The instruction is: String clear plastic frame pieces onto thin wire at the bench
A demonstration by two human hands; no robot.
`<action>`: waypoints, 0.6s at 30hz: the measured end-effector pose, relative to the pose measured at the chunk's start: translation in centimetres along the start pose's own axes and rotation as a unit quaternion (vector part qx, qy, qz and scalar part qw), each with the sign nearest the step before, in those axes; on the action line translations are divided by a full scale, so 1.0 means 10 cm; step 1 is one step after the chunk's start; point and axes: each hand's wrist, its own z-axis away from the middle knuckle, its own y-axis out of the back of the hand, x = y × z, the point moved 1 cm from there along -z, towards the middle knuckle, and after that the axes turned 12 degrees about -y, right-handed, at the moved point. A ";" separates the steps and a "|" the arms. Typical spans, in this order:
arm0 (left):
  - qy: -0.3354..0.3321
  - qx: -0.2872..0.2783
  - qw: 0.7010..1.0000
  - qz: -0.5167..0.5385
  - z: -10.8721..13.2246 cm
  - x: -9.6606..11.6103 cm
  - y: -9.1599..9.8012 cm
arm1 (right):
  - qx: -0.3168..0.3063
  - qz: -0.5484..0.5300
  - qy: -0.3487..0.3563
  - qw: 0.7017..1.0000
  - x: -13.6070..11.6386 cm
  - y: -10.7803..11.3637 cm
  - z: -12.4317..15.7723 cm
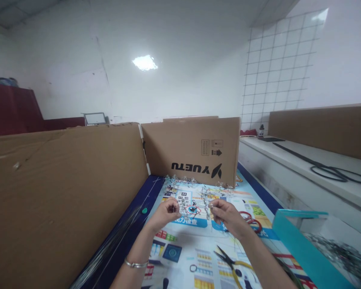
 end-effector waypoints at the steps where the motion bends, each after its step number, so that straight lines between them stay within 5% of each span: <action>1: 0.003 -0.008 1.000 0.001 0.00 -0.01 0.03 | -0.001 0.003 -0.006 1.000 0.02 0.01 -0.01; 7: -0.014 -0.025 0.999 -0.027 0.01 -0.08 0.15 | -0.017 0.019 -0.019 0.999 0.12 0.00 -0.06; 18: -0.009 -0.042 0.998 -0.045 0.03 -0.17 -0.09 | -0.016 0.024 -0.008 1.000 0.07 -0.15 -0.02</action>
